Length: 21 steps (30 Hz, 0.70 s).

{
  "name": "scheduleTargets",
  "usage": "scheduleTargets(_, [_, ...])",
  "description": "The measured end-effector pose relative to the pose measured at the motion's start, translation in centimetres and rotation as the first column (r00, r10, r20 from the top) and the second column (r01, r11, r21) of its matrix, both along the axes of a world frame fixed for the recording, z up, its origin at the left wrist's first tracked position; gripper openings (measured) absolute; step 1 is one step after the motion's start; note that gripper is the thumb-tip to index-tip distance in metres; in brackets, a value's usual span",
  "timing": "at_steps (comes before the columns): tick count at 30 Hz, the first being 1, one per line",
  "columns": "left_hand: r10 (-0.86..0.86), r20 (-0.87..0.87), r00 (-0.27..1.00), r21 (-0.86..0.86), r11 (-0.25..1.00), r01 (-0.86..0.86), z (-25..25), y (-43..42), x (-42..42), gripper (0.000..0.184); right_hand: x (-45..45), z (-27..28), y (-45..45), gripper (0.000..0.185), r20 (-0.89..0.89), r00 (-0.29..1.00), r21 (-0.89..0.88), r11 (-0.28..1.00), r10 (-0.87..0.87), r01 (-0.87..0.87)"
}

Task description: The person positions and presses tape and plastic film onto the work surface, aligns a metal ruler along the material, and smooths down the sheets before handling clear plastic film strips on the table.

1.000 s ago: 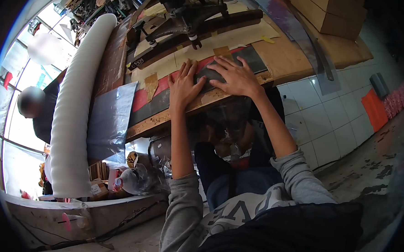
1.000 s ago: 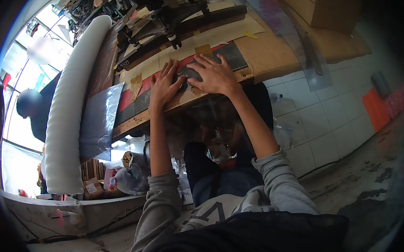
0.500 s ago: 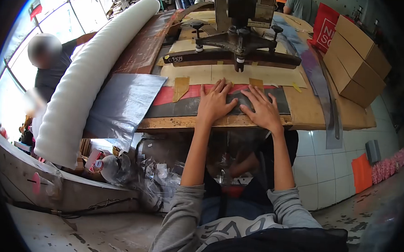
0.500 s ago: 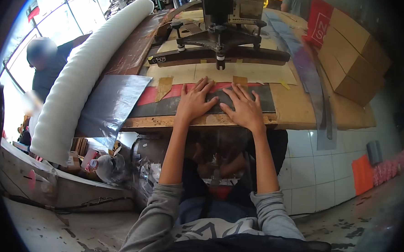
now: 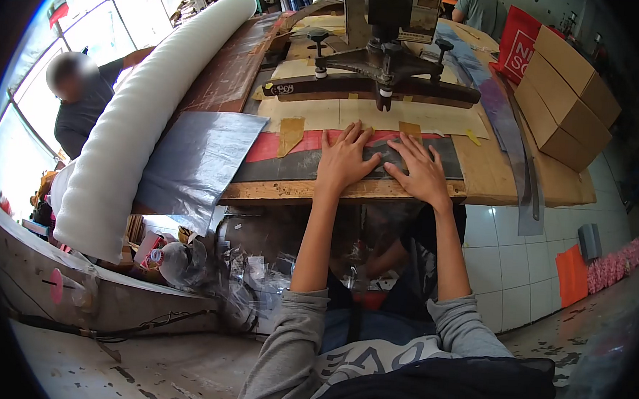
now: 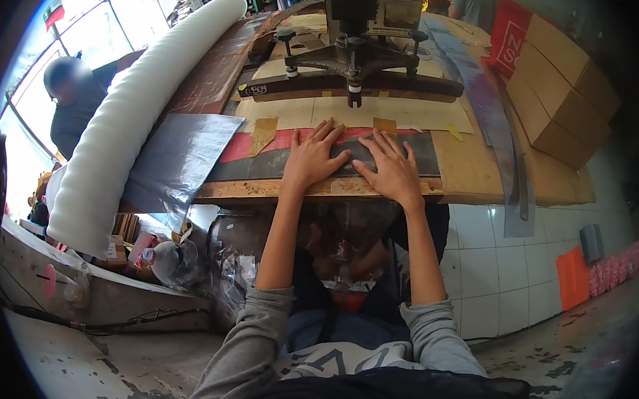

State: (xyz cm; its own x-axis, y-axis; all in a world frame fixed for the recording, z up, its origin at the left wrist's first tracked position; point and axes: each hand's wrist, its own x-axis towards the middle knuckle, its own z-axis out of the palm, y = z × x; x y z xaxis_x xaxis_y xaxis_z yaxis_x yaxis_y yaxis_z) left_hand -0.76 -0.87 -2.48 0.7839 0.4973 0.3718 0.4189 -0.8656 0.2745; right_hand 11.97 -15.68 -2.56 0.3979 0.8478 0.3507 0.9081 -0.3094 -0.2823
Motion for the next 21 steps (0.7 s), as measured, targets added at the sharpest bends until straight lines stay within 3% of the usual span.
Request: scheduleTargets(21, [0.008, 0.009, 1.000, 0.017, 1.000, -0.008, -0.37, 0.21, 0.26, 0.061, 0.40, -0.28, 0.24, 0.067, 0.006, 1.000, 0.012, 1.000, 0.011, -0.011])
